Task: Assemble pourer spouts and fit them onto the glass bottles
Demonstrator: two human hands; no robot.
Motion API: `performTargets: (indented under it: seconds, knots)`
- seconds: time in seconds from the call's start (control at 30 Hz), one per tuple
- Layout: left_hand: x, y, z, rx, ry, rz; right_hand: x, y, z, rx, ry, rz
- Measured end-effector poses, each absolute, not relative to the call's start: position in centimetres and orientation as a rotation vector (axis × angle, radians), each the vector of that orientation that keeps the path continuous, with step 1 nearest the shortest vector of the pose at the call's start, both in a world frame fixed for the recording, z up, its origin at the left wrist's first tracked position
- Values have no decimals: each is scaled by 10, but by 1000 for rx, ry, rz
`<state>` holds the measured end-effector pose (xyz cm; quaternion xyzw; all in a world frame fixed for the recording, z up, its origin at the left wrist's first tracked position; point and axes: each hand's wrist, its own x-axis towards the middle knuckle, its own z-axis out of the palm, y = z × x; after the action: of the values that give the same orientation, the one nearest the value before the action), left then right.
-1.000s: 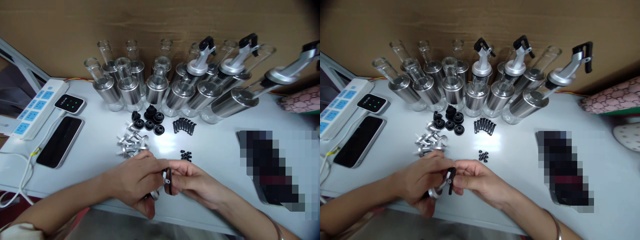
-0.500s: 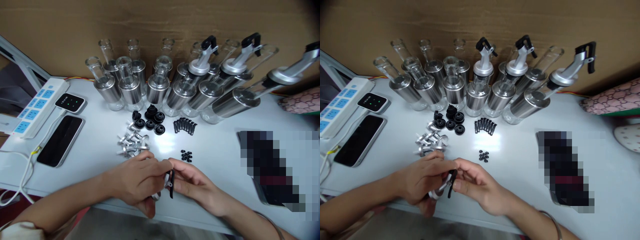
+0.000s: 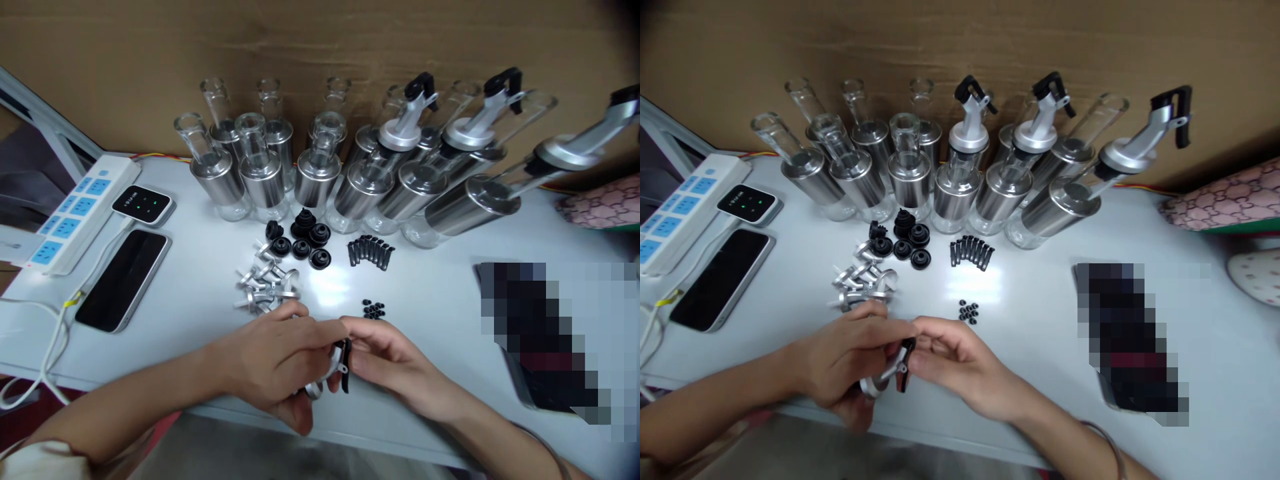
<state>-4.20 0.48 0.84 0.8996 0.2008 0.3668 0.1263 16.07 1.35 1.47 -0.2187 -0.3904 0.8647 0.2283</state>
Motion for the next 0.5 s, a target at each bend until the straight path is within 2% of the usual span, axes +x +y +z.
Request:
performTargets:
  seconds: [0.5]
  knots:
    - [-44,4,7,2620,586,990,160,16,11,-611,-1034,2397]
